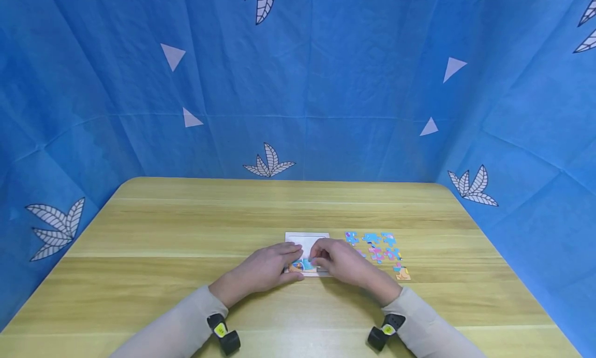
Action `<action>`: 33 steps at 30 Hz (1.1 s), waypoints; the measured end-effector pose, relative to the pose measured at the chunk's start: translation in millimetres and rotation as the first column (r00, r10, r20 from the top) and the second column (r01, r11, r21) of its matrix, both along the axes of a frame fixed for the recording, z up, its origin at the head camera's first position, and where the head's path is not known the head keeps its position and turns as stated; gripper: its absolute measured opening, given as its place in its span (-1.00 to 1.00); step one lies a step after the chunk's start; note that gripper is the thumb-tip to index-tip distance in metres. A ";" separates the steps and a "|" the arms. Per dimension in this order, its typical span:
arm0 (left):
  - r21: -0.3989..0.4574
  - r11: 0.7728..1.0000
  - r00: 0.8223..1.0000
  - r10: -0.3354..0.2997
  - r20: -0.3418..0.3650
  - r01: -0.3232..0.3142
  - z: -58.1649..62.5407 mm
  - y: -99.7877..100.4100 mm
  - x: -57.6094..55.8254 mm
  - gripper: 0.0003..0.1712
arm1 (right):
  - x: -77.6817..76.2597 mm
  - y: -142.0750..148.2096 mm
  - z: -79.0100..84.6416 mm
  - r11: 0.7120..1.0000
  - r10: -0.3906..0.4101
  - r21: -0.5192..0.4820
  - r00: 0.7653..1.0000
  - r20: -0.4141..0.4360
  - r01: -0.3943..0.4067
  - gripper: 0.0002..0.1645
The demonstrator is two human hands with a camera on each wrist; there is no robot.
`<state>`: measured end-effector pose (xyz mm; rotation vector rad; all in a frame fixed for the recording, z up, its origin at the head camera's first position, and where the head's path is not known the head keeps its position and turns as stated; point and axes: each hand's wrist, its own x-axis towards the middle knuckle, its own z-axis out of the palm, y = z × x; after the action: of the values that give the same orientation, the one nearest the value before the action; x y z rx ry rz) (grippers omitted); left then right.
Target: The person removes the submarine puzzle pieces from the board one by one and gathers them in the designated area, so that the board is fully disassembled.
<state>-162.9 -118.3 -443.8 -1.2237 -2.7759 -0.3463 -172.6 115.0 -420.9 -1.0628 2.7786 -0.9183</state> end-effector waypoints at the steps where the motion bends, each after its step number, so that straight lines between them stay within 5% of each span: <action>1: -0.001 1.000 1.000 0.002 0.001 -0.002 0.0 -0.1 0.3 -0.22 | 0.0 0.1 0.3 1.000 -0.004 -0.010 1.000 0.006 0.004 -0.92; 33: -0.034 0.999 1.000 0.024 0.011 -0.023 2.2 -0.2 1.7 -0.23 | -1.3 57.2 19.4 0.998 -0.043 -0.049 0.990 0.131 0.050 -0.92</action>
<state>-161.2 -118.4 -441.6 -1.1987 -2.8146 -0.3071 -173.9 172.2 -401.5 -0.9124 2.6975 -1.0314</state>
